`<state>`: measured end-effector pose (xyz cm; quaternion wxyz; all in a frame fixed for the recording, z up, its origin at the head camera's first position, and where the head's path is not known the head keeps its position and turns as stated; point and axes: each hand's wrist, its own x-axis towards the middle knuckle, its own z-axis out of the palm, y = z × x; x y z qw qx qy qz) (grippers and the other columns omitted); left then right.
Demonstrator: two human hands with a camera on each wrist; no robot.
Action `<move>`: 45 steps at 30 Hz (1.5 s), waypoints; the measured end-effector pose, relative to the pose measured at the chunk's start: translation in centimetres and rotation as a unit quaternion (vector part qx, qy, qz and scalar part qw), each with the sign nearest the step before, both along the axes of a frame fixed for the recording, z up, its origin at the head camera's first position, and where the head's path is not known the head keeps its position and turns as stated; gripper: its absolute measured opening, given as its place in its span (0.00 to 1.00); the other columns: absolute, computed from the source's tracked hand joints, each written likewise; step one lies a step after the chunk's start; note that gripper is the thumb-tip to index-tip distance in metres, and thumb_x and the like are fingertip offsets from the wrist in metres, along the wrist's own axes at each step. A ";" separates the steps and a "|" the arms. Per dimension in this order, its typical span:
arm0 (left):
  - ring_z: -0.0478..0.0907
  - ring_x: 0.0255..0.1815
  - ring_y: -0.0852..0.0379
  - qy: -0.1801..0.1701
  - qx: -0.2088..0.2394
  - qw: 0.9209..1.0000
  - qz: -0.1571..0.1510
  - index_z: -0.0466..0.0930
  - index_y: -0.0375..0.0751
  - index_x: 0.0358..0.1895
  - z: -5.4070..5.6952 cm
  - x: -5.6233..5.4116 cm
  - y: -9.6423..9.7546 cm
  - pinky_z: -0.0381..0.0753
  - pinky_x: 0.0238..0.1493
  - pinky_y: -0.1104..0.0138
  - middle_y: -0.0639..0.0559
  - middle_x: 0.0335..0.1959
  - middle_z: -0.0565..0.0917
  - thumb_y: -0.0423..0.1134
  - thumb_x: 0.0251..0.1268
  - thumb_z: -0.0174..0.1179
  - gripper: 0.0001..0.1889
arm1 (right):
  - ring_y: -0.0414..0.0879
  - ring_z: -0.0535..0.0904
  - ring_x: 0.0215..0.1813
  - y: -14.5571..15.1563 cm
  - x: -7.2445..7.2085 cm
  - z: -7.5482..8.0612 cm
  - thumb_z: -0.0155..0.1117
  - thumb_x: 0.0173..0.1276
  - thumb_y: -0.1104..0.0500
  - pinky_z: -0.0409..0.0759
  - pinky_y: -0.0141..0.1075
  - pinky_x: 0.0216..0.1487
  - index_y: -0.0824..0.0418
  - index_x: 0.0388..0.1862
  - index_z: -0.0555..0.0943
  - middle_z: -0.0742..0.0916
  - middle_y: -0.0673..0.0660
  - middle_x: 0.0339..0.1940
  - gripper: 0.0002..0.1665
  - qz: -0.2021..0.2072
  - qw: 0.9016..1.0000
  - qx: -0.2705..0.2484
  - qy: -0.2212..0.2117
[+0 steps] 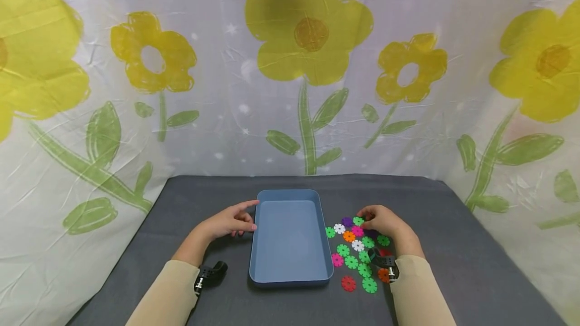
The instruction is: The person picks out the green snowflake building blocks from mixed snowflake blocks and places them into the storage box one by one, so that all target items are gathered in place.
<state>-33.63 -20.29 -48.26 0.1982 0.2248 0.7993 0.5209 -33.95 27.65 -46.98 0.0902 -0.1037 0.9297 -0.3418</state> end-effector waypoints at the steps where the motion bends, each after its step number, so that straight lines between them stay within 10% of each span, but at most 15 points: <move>1: 0.69 0.24 0.54 0.001 -0.001 1.000 -0.001 0.49 0.42 0.84 0.0 0.0 0.0 0.71 0.27 0.65 0.49 0.33 0.82 0.43 0.70 0.69 0.47 | 0.52 0.74 0.41 0.0 0.0 0.0 0.71 0.68 0.66 0.77 0.47 0.44 0.65 0.53 0.85 0.81 0.58 0.42 0.15 -0.001 1.000 0.000 0.004; 22: 0.71 0.25 0.55 0.001 -0.014 1.000 0.013 0.51 0.43 0.83 -0.2 0.2 0.1 0.72 0.28 0.64 0.50 0.32 0.81 0.42 0.68 0.70 0.47 | 0.49 0.80 0.38 -0.6 -0.1 0.5 0.76 0.64 0.52 0.81 0.50 0.46 0.64 0.47 0.85 0.85 0.55 0.39 0.19 -0.041 0.995 0.078 0.051; 45: 0.70 0.25 0.54 -0.006 -0.014 1.000 0.012 0.51 0.46 0.84 -0.2 -0.2 0.1 0.72 0.28 0.64 0.50 0.31 0.81 0.40 0.70 0.68 0.45 | 0.48 0.75 0.33 -3.9 2.3 7.7 0.71 0.67 0.56 0.74 0.45 0.37 0.59 0.53 0.84 0.86 0.55 0.42 0.17 0.004 0.983 0.029 0.179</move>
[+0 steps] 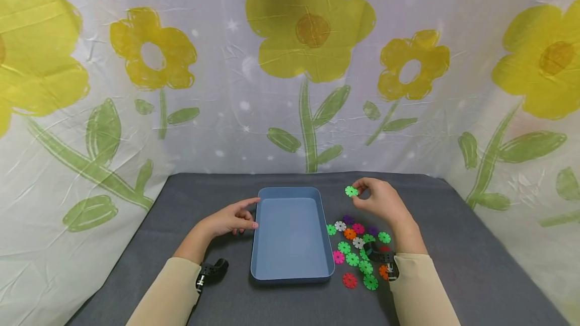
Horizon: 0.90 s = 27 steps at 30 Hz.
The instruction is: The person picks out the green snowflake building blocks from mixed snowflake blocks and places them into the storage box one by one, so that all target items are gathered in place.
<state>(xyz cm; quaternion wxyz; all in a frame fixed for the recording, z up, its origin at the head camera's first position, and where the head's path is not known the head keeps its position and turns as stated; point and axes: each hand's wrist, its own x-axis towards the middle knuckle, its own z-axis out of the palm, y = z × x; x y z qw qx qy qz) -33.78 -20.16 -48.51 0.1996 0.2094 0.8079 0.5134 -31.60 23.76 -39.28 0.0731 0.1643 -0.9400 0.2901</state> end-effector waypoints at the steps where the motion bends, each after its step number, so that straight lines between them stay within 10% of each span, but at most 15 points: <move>1: 0.70 0.25 0.54 0.001 -0.001 1.000 0.001 0.51 0.46 0.84 0.0 0.0 0.0 0.72 0.28 0.64 0.50 0.31 0.81 0.40 0.70 0.68 0.45 | 0.47 0.75 0.32 -0.3 0.3 0.4 0.71 0.67 0.55 0.73 0.45 0.37 0.58 0.53 0.84 0.86 0.55 0.42 0.17 0.003 1.000 0.003 0.007; 13: 0.71 0.25 0.54 0.011 -0.011 1.000 0.000 0.50 0.45 0.84 -0.1 0.0 0.1 0.73 0.28 0.64 0.50 0.32 0.81 0.41 0.70 0.68 0.45 | 0.46 0.68 0.29 -4.5 3.5 3.0 0.74 0.64 0.57 0.69 0.42 0.31 0.54 0.49 0.85 0.83 0.46 0.37 0.15 0.065 0.997 -0.016 0.040; 27: 0.70 0.24 0.54 0.012 -0.009 1.000 -0.002 0.50 0.45 0.84 0.0 0.0 0.0 0.72 0.28 0.63 0.49 0.31 0.81 0.43 0.70 0.69 0.46 | 0.37 0.75 0.35 -9.7 5.1 1.4 0.76 0.62 0.54 0.76 0.36 0.36 0.50 0.47 0.85 0.82 0.38 0.37 0.15 0.179 0.980 0.039 0.084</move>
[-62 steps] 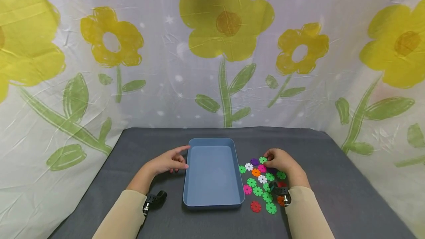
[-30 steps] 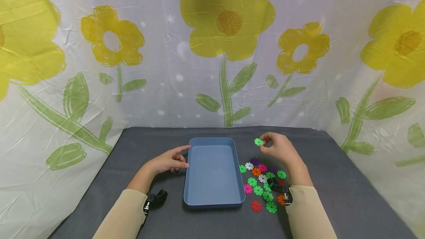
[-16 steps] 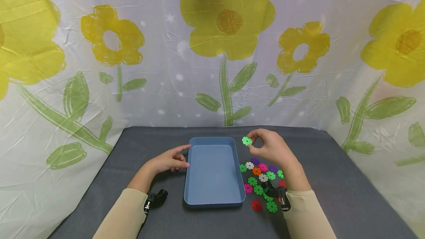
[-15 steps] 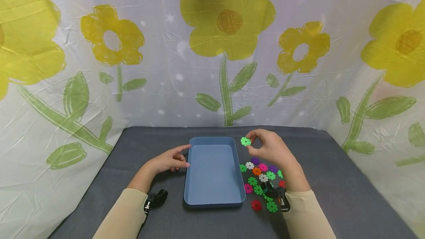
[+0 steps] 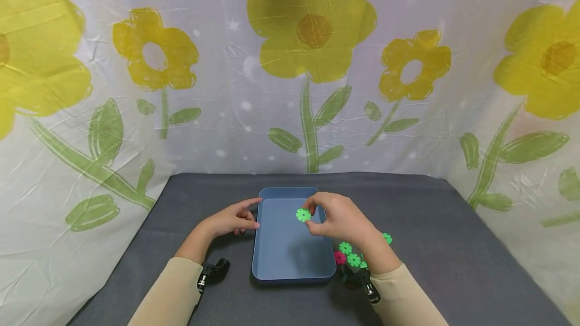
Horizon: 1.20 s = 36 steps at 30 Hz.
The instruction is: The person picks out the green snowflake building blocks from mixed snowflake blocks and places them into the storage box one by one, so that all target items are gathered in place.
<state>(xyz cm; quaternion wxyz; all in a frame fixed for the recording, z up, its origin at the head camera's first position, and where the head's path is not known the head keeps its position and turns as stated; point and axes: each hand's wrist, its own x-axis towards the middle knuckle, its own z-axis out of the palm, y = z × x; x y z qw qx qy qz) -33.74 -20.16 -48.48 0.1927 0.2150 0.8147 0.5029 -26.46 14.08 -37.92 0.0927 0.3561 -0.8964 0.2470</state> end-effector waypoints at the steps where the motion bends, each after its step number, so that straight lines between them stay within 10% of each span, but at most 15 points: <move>1: 0.70 0.24 0.54 -0.001 -0.001 1.000 0.002 0.50 0.45 0.84 0.0 0.0 0.0 0.72 0.28 0.64 0.49 0.31 0.81 0.43 0.70 0.69 0.46 | 0.36 0.75 0.36 -0.3 0.1 -0.1 0.76 0.62 0.54 0.76 0.36 0.37 0.50 0.47 0.85 0.81 0.37 0.37 0.14 0.006 1.000 0.004 0.003; 36: 0.70 0.24 0.53 0.005 0.005 1.000 -0.001 0.51 0.42 0.83 -0.2 -0.1 0.1 0.72 0.27 0.63 0.49 0.32 0.81 0.41 0.71 0.68 0.45 | 0.32 0.77 0.36 -6.5 0.6 -6.4 0.77 0.65 0.53 0.70 0.22 0.38 0.53 0.46 0.87 0.84 0.41 0.35 0.13 0.180 0.976 0.114 -0.047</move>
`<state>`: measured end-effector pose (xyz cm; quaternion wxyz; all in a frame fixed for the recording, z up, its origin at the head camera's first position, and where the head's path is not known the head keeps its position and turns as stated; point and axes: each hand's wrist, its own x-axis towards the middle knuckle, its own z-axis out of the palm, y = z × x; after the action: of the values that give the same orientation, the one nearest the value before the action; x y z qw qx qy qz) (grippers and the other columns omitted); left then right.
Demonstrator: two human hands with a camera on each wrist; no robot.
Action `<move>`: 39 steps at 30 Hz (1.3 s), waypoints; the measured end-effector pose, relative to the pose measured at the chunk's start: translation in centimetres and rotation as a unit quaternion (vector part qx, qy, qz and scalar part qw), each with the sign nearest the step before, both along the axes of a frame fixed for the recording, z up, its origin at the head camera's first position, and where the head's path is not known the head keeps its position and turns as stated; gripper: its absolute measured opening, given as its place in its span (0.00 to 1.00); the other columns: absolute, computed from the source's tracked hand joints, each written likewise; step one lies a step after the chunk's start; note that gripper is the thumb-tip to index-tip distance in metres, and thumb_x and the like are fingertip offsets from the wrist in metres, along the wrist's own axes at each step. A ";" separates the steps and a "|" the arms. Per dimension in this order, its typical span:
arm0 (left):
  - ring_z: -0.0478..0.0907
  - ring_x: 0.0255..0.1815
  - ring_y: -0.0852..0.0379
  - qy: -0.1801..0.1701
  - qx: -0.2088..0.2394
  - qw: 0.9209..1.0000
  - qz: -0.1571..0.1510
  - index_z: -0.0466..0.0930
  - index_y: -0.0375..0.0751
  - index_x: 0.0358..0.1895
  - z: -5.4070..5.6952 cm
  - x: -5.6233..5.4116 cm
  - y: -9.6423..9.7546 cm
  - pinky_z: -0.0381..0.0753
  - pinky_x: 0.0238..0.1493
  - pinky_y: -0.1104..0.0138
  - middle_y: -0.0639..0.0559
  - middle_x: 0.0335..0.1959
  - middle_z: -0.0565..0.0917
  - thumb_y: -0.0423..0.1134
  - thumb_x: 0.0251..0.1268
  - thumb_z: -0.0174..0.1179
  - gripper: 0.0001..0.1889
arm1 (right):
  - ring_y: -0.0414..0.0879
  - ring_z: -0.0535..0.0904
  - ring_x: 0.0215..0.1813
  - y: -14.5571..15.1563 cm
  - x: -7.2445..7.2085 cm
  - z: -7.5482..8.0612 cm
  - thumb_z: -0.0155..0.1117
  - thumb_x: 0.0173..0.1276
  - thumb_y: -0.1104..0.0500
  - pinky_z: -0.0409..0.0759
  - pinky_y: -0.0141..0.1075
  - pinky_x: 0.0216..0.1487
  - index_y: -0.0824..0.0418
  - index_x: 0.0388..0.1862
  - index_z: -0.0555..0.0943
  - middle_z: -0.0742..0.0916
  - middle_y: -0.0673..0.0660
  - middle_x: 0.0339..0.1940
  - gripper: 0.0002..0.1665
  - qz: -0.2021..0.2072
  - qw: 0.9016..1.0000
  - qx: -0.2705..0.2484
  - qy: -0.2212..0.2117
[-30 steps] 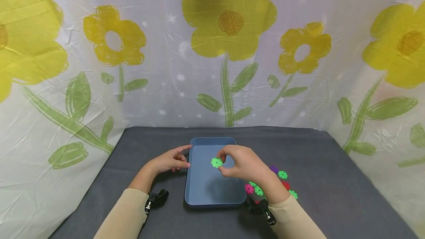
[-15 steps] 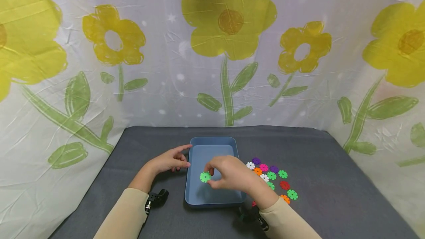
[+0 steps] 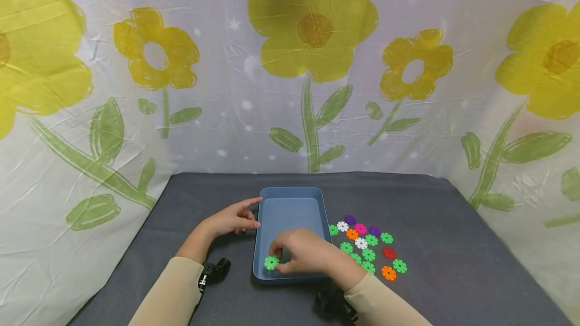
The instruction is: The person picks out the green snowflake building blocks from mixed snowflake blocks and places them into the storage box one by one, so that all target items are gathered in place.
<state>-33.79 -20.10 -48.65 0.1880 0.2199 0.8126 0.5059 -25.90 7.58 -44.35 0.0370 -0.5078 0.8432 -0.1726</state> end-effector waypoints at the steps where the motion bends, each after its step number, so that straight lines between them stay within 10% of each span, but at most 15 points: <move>1: 0.70 0.24 0.53 0.000 -0.001 1.000 0.001 0.51 0.42 0.83 0.0 0.0 0.0 0.72 0.27 0.63 0.49 0.31 0.81 0.41 0.71 0.68 0.45 | 0.31 0.77 0.36 -0.1 0.0 -0.3 0.76 0.65 0.53 0.71 0.22 0.38 0.53 0.46 0.87 0.84 0.41 0.36 0.12 0.001 1.000 0.004 -0.009; 21: 0.70 0.24 0.53 0.007 -0.005 1.000 -0.001 0.51 0.43 0.83 0.1 0.0 -0.1 0.72 0.27 0.63 0.48 0.33 0.82 0.41 0.71 0.68 0.44 | 0.26 0.77 0.42 -1.1 -0.2 -2.3 0.72 0.70 0.60 0.72 0.19 0.45 0.54 0.52 0.89 0.87 0.42 0.42 0.12 0.066 0.996 0.022 -0.048; 39: 0.70 0.24 0.52 -0.005 0.005 1.000 0.007 0.52 0.42 0.83 0.1 0.1 0.0 0.72 0.26 0.63 0.47 0.32 0.82 0.40 0.71 0.68 0.44 | 0.34 0.73 0.32 1.8 -0.3 2.4 0.67 0.75 0.58 0.75 0.28 0.37 0.57 0.60 0.86 0.83 0.40 0.41 0.17 0.001 0.994 -0.021 -0.110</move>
<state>-33.71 -20.07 -48.59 0.1873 0.2129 0.8108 0.5122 -26.22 9.35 -41.96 0.1189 -0.4875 0.8296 -0.2449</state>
